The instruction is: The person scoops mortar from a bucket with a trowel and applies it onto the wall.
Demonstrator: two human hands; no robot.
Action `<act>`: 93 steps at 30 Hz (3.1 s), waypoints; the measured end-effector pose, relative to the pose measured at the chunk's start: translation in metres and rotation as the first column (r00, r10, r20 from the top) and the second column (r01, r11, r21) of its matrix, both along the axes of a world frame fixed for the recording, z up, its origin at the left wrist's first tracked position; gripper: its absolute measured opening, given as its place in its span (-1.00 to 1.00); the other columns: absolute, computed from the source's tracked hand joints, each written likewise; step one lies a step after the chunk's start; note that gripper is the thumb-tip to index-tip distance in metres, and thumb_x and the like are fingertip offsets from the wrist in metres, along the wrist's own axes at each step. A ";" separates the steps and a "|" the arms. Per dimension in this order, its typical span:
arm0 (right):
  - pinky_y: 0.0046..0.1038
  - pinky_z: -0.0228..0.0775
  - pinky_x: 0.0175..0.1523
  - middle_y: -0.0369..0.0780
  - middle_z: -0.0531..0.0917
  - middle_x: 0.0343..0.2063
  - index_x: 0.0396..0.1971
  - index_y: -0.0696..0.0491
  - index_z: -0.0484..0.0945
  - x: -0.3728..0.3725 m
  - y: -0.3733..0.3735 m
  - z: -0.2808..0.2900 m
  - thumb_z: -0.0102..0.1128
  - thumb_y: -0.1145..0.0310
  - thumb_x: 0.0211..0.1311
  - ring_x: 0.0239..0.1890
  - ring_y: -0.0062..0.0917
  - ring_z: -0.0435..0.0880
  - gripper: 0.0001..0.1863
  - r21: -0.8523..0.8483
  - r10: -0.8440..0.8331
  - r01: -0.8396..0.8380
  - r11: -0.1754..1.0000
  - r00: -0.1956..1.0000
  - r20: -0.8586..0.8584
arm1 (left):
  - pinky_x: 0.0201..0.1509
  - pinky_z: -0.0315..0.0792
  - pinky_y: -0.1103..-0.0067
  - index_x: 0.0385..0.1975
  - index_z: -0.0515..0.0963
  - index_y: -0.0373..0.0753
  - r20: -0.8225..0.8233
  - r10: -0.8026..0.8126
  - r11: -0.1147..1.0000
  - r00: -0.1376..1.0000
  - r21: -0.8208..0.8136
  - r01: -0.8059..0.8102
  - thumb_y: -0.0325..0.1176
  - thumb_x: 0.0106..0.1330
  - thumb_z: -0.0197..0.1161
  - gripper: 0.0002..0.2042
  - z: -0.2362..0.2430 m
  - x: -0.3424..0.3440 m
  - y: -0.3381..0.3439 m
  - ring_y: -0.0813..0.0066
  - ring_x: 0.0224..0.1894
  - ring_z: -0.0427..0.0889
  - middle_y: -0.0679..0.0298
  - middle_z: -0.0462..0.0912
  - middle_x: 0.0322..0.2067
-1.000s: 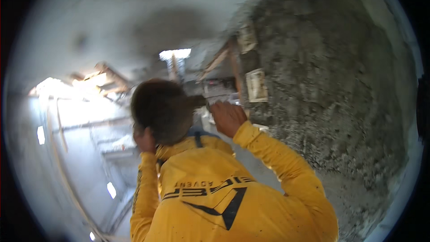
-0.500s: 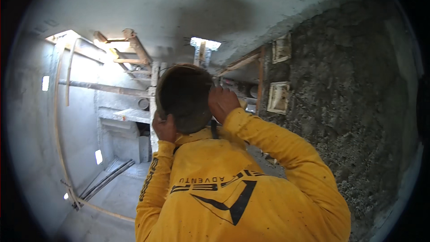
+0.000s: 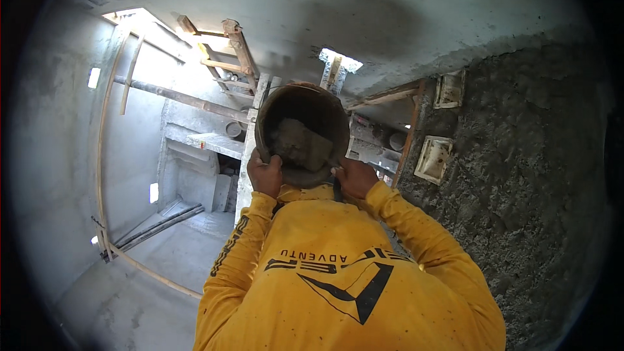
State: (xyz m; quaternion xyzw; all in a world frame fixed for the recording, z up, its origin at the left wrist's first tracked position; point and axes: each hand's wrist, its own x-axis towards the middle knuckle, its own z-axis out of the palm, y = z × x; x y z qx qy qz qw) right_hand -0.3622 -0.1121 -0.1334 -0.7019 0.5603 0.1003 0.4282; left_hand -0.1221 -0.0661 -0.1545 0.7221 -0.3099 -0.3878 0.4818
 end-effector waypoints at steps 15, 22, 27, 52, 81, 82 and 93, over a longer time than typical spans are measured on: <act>-0.14 0.43 -0.13 0.12 0.63 -0.33 -0.19 0.21 0.52 -0.023 -0.045 0.022 0.21 0.11 0.21 -0.27 0.06 0.61 -0.58 -0.161 -0.223 0.302 0.940 0.898 0.379 | -0.24 0.51 0.54 -0.18 0.53 -0.34 -0.500 0.272 0.947 0.822 -0.015 -0.322 -0.59 0.03 0.17 -0.70 -0.051 0.049 -0.022 0.46 -0.32 0.59 0.28 0.62 -0.31; -0.52 0.38 -0.48 -0.31 0.52 -0.61 -0.35 0.13 0.51 -0.092 -0.136 0.002 0.10 0.26 0.33 -0.59 -0.67 0.52 -0.78 0.091 -0.505 0.612 0.785 0.549 0.667 | -0.10 0.54 0.40 -0.31 0.57 -0.26 0.172 0.127 0.992 0.977 0.005 -0.129 -0.48 -0.02 0.20 -0.77 -0.090 0.150 0.028 0.22 -0.16 0.59 0.18 0.60 -0.24; -0.58 0.34 -0.54 -0.35 0.46 -0.62 -0.37 0.04 0.52 -0.231 -0.185 -0.069 0.12 0.23 0.33 -0.61 -0.67 0.46 -0.80 0.216 -0.721 0.899 0.381 0.143 0.678 | -0.08 0.59 0.35 -0.25 0.56 -0.26 -0.285 0.573 0.818 0.769 0.250 -0.518 -0.38 -0.02 0.14 -0.71 -0.096 0.224 0.068 0.14 -0.21 0.66 0.14 0.66 -0.21; -0.18 0.46 0.11 0.00 0.67 -0.12 -0.22 0.15 0.68 -0.321 -0.224 -0.103 0.05 0.03 0.28 0.00 -0.09 0.63 -0.54 -0.477 -0.868 0.741 0.472 0.297 -0.398 | 0.33 0.13 0.56 0.28 0.14 -0.26 -0.431 0.513 0.859 0.742 0.253 -0.446 -0.25 0.31 -0.11 -0.48 -0.105 0.183 0.175 0.48 0.27 0.24 0.30 0.32 0.26; -0.13 0.49 -0.03 0.07 0.68 -0.23 -0.05 0.13 0.60 -0.317 -0.045 0.099 0.14 0.06 0.21 -0.12 0.01 0.65 -0.52 -0.815 -0.940 0.520 0.256 0.331 -0.084 | 0.39 0.02 0.64 0.34 0.07 -0.27 -0.389 0.517 0.838 0.762 0.410 -0.359 -0.25 0.39 -0.14 -0.47 -0.142 0.156 0.166 0.58 0.35 0.15 0.34 0.25 0.30; -0.13 0.49 -0.03 0.07 0.68 -0.23 -0.05 0.13 0.60 -0.314 -0.040 0.108 0.14 0.06 0.21 -0.12 0.01 0.65 -0.52 -0.822 -0.926 0.493 0.286 0.363 -0.104 | 0.39 0.02 0.64 0.34 0.07 -0.27 -0.386 0.523 0.832 0.760 0.424 -0.357 -0.25 0.39 -0.14 -0.47 -0.142 0.155 0.172 0.58 0.34 0.15 0.34 0.26 0.30; -0.13 0.52 -0.24 0.03 0.68 -0.27 -0.06 0.13 0.58 -0.264 0.015 0.167 0.17 0.09 0.22 -0.28 -0.05 0.69 -0.56 -0.920 -0.919 0.136 0.368 0.201 -0.338 | 0.33 0.06 0.64 0.29 0.12 -0.28 -0.397 0.541 0.815 0.741 0.463 -0.347 -0.27 0.36 -0.11 -0.50 -0.157 0.132 0.180 0.57 0.29 0.19 0.33 0.29 0.24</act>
